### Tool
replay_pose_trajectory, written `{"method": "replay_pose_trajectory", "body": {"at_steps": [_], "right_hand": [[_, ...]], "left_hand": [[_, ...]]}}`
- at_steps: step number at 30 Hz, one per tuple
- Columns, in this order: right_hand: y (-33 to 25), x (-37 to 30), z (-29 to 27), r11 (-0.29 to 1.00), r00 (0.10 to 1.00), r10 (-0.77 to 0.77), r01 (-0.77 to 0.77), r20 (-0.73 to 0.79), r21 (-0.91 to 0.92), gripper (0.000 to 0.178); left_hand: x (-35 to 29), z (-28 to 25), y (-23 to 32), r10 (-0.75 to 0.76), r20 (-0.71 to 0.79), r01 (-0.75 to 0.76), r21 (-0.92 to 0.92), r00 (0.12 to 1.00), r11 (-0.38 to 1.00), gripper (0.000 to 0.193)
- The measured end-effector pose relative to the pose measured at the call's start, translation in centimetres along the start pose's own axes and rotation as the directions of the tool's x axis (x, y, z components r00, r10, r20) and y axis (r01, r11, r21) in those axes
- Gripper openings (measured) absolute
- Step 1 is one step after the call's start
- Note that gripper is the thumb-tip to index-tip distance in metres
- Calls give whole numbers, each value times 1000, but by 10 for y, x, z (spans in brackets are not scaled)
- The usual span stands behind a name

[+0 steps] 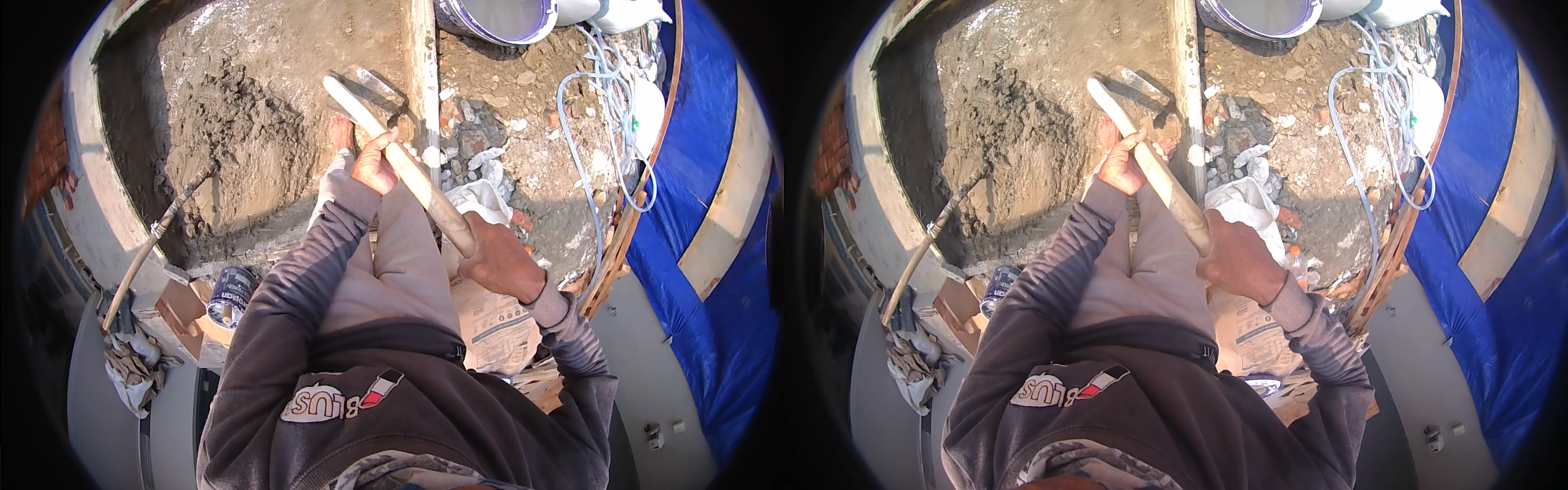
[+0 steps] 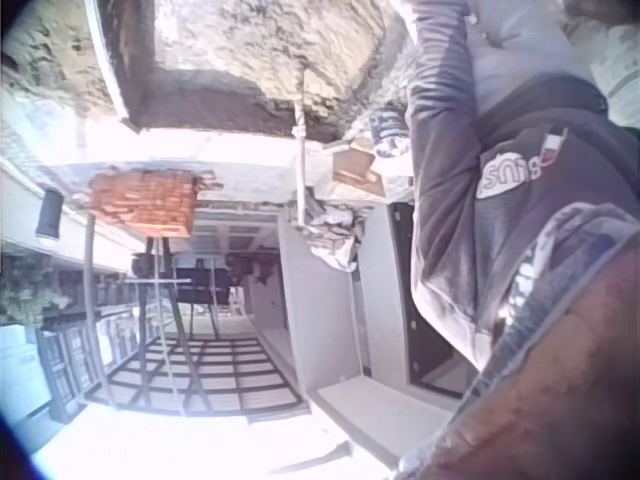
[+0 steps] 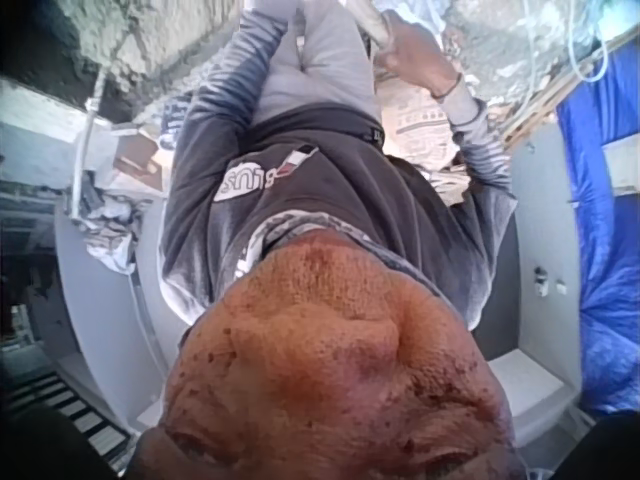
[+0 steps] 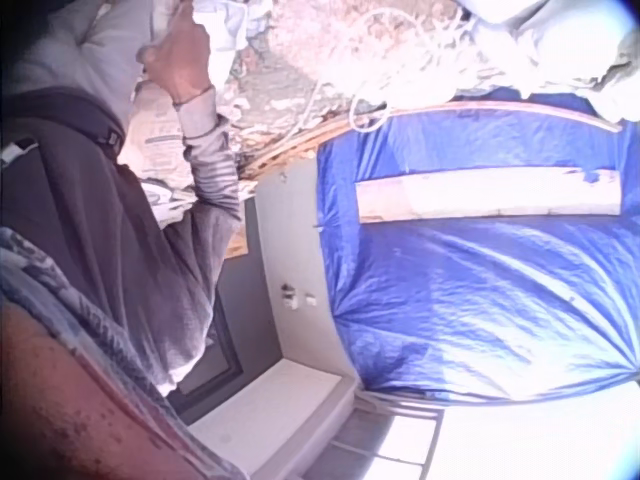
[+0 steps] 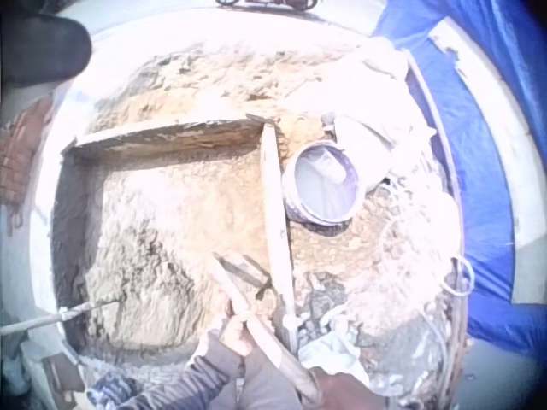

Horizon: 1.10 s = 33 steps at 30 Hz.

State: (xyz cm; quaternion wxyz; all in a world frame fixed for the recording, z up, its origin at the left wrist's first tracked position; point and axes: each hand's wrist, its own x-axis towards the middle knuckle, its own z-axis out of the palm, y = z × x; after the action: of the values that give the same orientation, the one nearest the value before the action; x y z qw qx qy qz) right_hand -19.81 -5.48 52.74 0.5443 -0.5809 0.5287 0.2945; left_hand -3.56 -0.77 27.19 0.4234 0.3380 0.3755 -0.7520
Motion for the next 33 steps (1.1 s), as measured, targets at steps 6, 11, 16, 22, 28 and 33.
{"method": "replay_pose_trajectory", "body": {"at_steps": [6, 11, 16, 22, 28, 33], "right_hand": [[34, -109, -39, 990, 996, -56, 65, -76, 125, 55], [151, -214, -7, 980, 916, 180, -196, -357, -9, 25], [315, -292, 77, 800, 647, 379, -588, -662, -117, 34], [285, -261, 128, 919, 703, 238, -387, -670, -80, 43], [107, -53, 106, 989, 846, 80, -3, -526, 145, 43], [61, 7, 74, 981, 833, -58, 150, -551, 124, 41]], "left_hand": [[-2, 49, 75, 299, -12, -299, 27, 954, 954, 23], [-27, 109, 8, 287, -5, -287, 7, 958, 958, 18], [-75, 127, -152, -25, 177, 2, 130, 984, 991, 19], [-111, 122, -127, -127, 154, 96, 198, 980, 976, 20], [-78, 89, -22, 69, 112, -101, 317, 991, 943, 11], [-107, 92, 18, 135, 207, -223, 498, 969, 838, 19]]}}
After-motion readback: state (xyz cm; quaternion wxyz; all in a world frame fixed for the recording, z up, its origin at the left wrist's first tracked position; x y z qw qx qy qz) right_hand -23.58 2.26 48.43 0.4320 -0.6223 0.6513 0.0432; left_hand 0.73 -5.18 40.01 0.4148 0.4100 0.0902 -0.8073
